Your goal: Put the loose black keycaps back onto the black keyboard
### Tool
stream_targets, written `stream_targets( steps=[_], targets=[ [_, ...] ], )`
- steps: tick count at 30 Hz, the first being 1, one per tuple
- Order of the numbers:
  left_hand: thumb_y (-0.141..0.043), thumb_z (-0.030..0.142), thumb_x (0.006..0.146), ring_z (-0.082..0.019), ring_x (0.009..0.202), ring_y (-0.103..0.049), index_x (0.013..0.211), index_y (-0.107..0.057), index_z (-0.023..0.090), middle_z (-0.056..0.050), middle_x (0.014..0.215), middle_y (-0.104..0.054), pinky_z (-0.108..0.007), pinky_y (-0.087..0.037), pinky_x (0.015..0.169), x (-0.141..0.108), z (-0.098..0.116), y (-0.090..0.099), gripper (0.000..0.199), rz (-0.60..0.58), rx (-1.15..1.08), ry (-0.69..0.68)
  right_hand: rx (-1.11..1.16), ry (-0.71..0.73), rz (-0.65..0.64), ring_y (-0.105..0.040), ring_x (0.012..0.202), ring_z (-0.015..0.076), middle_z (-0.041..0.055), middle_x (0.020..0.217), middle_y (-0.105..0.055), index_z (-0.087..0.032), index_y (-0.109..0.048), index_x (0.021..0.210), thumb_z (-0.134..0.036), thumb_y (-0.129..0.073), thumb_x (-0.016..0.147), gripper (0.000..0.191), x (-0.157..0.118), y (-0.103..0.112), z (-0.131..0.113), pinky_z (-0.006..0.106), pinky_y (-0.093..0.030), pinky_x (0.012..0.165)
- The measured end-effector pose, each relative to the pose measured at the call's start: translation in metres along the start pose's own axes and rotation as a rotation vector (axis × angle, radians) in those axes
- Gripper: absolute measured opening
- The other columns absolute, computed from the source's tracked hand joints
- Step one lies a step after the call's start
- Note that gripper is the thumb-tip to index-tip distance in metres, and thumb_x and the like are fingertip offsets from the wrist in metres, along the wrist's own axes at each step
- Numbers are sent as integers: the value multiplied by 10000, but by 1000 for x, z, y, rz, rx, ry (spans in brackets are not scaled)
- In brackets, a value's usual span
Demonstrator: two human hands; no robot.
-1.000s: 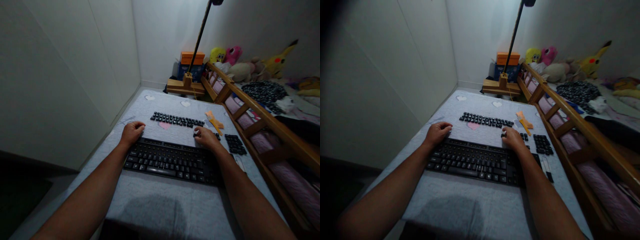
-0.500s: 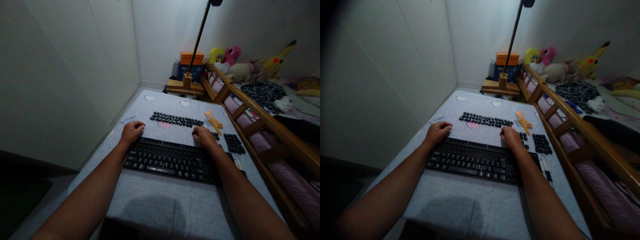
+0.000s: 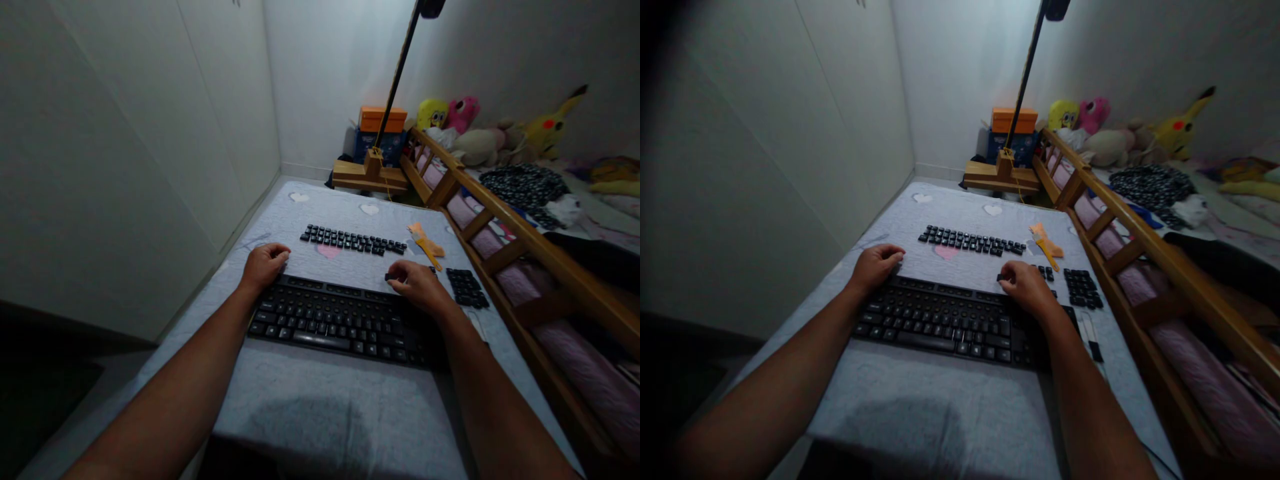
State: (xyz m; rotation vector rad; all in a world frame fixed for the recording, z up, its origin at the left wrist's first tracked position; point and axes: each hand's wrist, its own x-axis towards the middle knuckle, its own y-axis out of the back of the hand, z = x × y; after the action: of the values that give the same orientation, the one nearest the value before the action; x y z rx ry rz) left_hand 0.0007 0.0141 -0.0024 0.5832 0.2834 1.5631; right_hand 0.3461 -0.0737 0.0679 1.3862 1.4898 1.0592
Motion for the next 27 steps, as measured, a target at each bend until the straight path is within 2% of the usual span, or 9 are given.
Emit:
stream_targets(
  steps=[3,8,15,27],
  targets=[
    [-584,372,732,-190,763,-674,837,-743,159,-44,812,-743,-293,-515,744,0,1,0,286,-7,11,1,160,38,-92,-633,767,166,25,849,-699,-197,-654,887,-212,-627,797,95,-31,7,-8,263,-446,693],
    [-582,380,729,-190,757,-670,846,-744,155,-43,812,-742,-294,-513,742,1,-1,0,301,-7,20,-5,203,57,-134,-608,801,169,30,887,-665,-199,-633,897,-171,-623,800,101,-61,2,-17,277,-445,720],
    [-591,367,715,-189,772,-674,833,-745,154,-44,828,-747,-288,-521,762,1,0,1,288,-1,21,2,161,111,-94,-581,907,200,47,934,-620,-201,-631,863,-135,-640,799,93,-61,-11,-14,319,-442,821],
    [-612,358,700,-201,787,-682,841,-745,156,-55,833,-749,-307,-531,775,1,0,1,280,-1,8,27,192,114,-114,-566,902,200,43,923,-618,-201,-631,895,-142,-627,819,96,-62,-18,-10,334,-442,837]
  ],
)
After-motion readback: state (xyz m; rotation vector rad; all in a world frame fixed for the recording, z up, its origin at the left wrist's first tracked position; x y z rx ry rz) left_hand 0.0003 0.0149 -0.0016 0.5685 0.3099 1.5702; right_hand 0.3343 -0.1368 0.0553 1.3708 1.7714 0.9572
